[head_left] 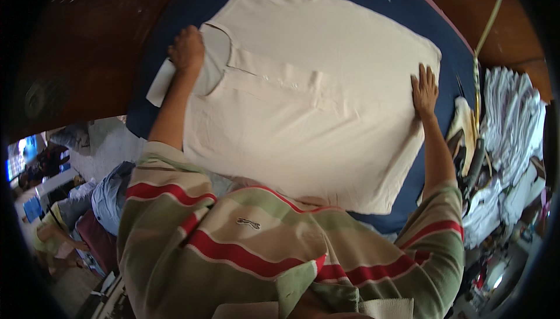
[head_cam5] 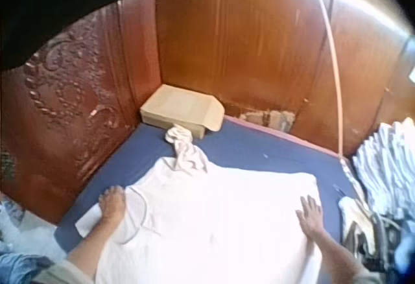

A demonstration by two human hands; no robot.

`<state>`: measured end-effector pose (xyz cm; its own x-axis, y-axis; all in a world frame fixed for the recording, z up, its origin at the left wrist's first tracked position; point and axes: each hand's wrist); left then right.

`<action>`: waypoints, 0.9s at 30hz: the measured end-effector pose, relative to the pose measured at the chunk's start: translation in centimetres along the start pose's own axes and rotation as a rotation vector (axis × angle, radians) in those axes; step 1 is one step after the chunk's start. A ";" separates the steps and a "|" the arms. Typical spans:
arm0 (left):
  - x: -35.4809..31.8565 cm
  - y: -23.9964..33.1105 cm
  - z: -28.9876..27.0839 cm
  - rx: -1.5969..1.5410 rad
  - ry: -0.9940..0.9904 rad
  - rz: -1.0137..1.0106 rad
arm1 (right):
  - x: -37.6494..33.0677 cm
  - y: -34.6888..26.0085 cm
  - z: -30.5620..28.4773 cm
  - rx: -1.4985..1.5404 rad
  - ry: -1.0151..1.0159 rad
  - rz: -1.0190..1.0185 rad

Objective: The person irons a light-colored garment on a workstation using a steam iron. The person spreads the fabric, moves the iron across several sections including the sleeves and main body, and repositions the garment multiple times to flatten creases.

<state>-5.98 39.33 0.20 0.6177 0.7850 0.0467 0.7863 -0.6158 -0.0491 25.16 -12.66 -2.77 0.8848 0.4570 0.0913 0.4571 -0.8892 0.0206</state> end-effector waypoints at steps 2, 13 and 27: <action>0.0 0.0 -0.6 0.063 -0.002 0.025 | 0.3 1.0 -0.3 0.074 -0.042 -0.044; -10.7 -0.1 0.8 -0.066 0.160 0.513 | -16.0 -1.3 -3.6 0.038 -0.031 0.043; -23.1 -8.3 2.7 -0.200 0.261 -0.231 | -33.6 -4.7 -7.9 0.456 0.028 0.642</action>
<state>-26.77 26.52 -3.15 0.3862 0.8767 0.2869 0.8752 -0.4465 0.1862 -7.42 -24.02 1.91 0.9884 -0.1493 -0.0276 -0.1454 -0.8789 -0.4544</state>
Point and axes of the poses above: each hand's wrist, its own x-axis towards the middle knuckle, its own z-axis out of the palm, y = z × x, and after that the axes turned 2 degrees about z, right-handed
